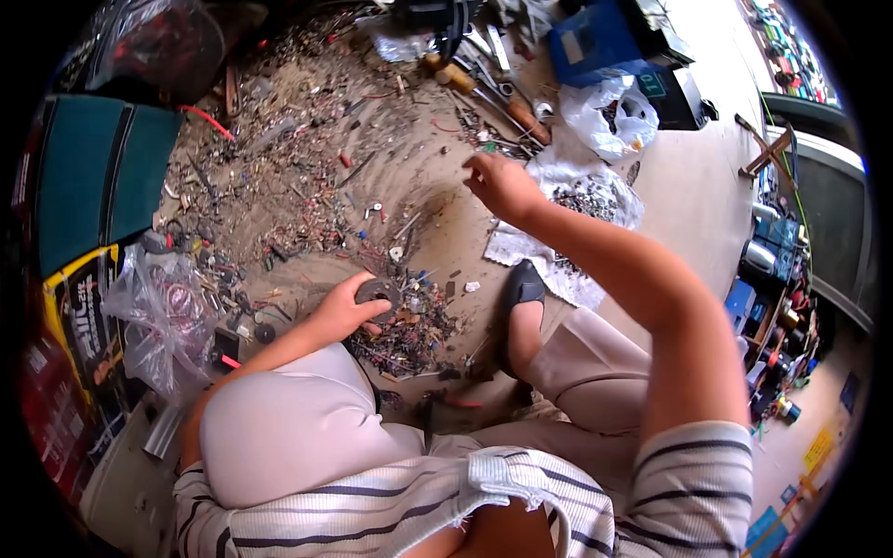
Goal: The person sifts through metal components and scrap on the ground, picking up a round gear-like part and clearing away debris from it by hand.
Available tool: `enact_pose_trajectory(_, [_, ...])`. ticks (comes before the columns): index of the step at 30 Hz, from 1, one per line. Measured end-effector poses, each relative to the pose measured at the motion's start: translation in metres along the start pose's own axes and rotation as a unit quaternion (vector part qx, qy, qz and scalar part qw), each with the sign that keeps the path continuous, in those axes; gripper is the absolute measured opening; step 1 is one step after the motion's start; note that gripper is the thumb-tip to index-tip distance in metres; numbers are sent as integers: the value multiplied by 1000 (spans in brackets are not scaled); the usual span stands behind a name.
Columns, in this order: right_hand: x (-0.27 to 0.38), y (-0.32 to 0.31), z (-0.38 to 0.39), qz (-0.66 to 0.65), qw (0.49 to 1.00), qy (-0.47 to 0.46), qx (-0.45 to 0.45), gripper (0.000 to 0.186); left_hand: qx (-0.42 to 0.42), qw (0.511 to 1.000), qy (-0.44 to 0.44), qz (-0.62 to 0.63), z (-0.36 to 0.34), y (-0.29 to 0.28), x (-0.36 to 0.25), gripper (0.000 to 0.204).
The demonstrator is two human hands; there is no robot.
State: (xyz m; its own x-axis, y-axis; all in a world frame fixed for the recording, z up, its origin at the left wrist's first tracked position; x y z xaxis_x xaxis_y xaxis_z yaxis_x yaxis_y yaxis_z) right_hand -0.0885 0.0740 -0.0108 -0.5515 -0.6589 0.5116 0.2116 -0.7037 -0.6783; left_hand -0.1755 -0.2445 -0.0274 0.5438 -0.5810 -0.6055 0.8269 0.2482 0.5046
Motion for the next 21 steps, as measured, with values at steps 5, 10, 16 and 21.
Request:
enact_pose_trajectory(5, [0, 35, -47, -52, 986, 30, -154, 24, -30, 948, 141, -285, 20, 10, 19, 27])
enact_pose_trajectory(10, [0, 42, -62, -61, 986, 38, -153, 19, -19, 890, 209, -406, 25, 6, 52, 27])
enact_pose_trajectory(16, [40, 80, -36, -671, 734, 92, 46, 13, -26, 809, 330, -485, 40, -5, 66, 37])
enact_pose_trajectory(21, [55, 118, -11, -579, 802, 144, 30, 12, -13, 791, 326, -518, 41, -3, 65, 38])
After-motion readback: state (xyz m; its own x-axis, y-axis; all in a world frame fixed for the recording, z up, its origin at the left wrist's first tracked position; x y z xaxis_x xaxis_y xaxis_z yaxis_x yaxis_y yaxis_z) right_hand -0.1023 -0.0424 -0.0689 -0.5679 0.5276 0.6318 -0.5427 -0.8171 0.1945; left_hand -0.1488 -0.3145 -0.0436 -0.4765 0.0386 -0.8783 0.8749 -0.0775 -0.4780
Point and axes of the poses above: each hand's wrist, its own z-axis away from the middle knuckle, its own y-axis out of the palm, x = y × z, the point moved 2 cm from there along -z, towards the middle knuckle, and after that the axes turned 7 degrees about x, right-handed, at the moved point
